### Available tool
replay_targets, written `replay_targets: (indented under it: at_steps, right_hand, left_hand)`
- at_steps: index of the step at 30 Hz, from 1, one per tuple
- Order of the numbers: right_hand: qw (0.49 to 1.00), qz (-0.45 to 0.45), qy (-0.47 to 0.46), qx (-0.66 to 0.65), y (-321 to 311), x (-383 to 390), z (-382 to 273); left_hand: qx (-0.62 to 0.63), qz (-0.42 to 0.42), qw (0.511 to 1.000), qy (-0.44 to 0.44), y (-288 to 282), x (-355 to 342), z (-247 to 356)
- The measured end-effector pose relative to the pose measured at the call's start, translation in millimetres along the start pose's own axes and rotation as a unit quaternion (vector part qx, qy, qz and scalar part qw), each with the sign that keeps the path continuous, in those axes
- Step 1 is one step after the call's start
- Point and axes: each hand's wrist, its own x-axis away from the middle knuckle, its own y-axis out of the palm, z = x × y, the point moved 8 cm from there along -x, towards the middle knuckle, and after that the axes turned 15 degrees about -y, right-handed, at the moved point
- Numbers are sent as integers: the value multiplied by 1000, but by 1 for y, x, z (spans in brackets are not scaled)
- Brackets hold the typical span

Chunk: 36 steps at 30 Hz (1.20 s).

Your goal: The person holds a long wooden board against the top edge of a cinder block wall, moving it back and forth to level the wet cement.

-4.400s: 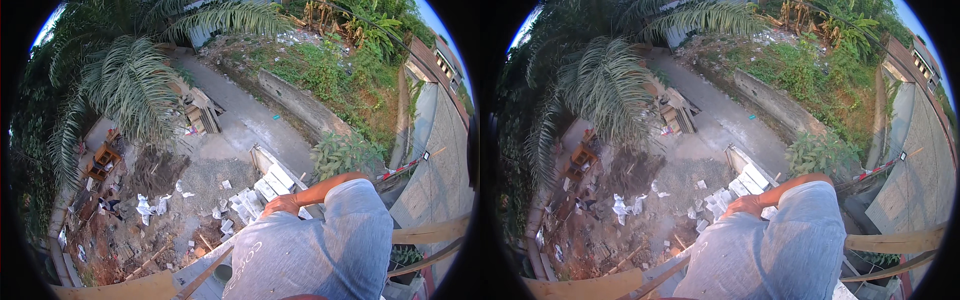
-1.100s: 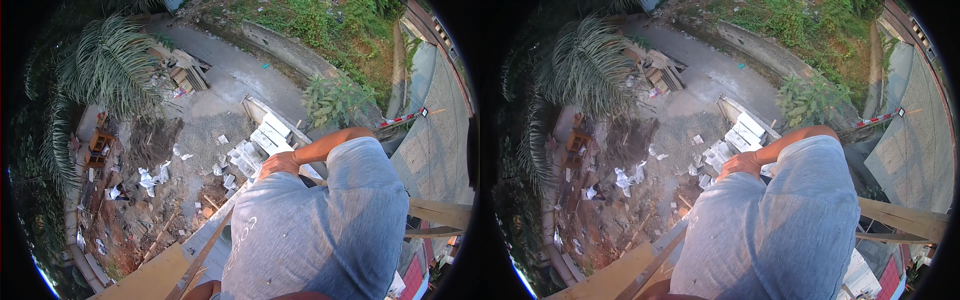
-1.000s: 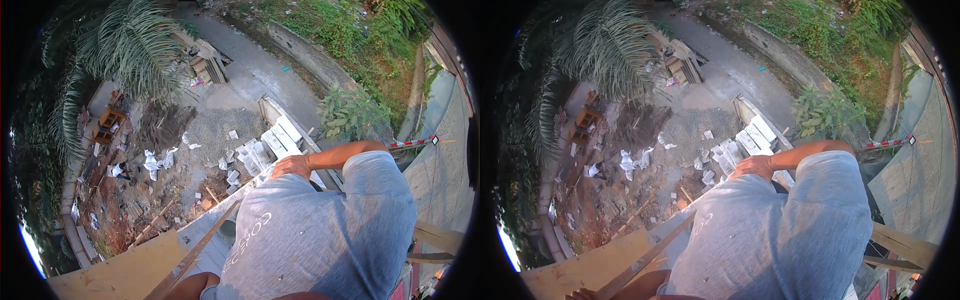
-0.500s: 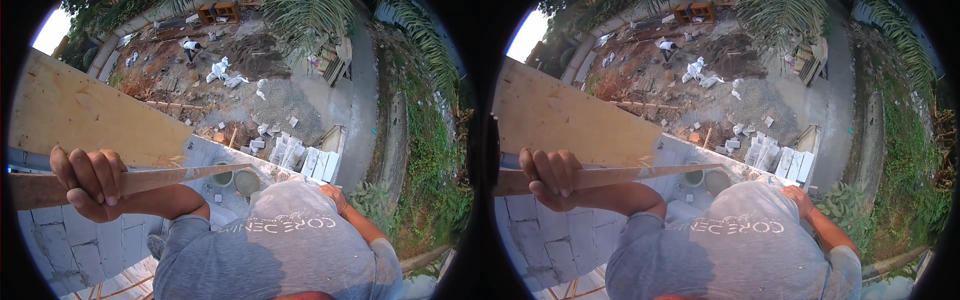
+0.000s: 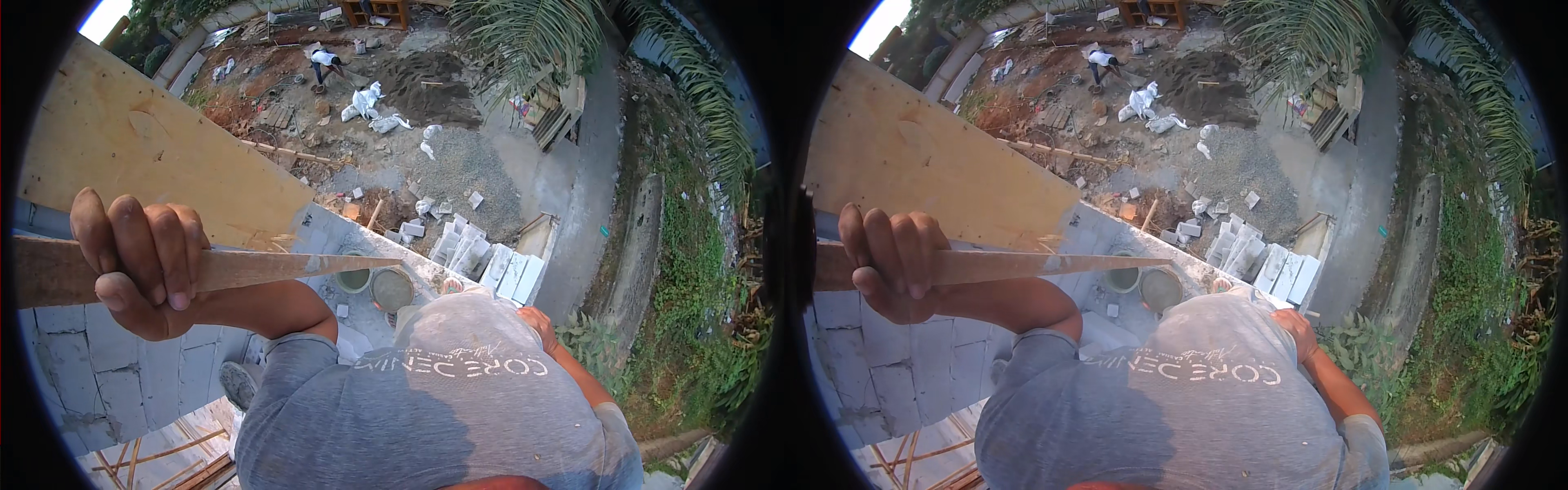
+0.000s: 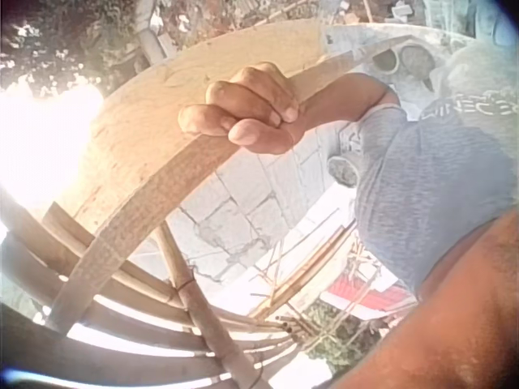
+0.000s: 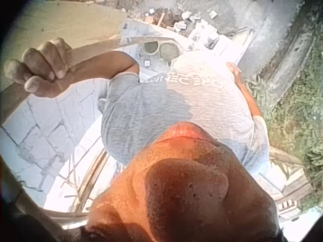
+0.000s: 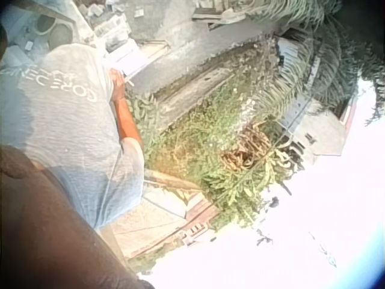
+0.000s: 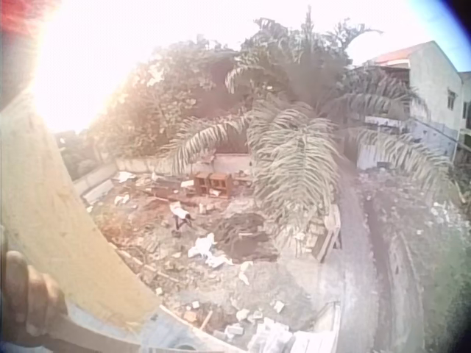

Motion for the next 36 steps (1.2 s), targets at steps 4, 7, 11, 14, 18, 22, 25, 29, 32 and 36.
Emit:
replay_targets:
  at_steps: [4, 7, 11, 14, 18, 22, 25, 29, 32, 36]
  right_hand:
    - [1000, -6, 9, 6, 2, 4, 3]
    - [1000, -11, 6, -1, 2, 4, 5]
    - [1000, -7, 3, 4, 2, 3, 4]
    - [1000, -8, 11, 9, 2, 2, 5]
    - [1000, -3, -2, 11, 0, 0, 3]
    - [1000, -7, 19, 5, 1, 2, 5]
    - [999, -13, 36, -5, 0, 2, 6]
    - [999, -13, 29, -2, 0, 5, 8]
    - [999, -19, 38, -4, 1, 6, 9]
    - [1000, -17, 10, 10, -1, 5, 6]
  left_hand:
    - [-8, 2, 1000, -6, 0, 0, 1]
    - [-8, 2, 1000, -9, 1, -1, 1]
    - [-8, 3, 1000, -12, 0, -1, 0]
    - [-18, 1, 1000, -10, 0, -1, 1]
    - [-21, 1, 1000, -9, -1, 0, 1]
    - [-57, 10, 998, -2, 0, -1, 1]
    - [-52, 13, 999, -1, 1, -1, 0]
    - [-57, 19, 998, -3, 2, -1, 1]
    - [-55, 19, 998, -6, 1, -2, 1]
    - [-36, 13, 999, -21, 1, -2, -1]
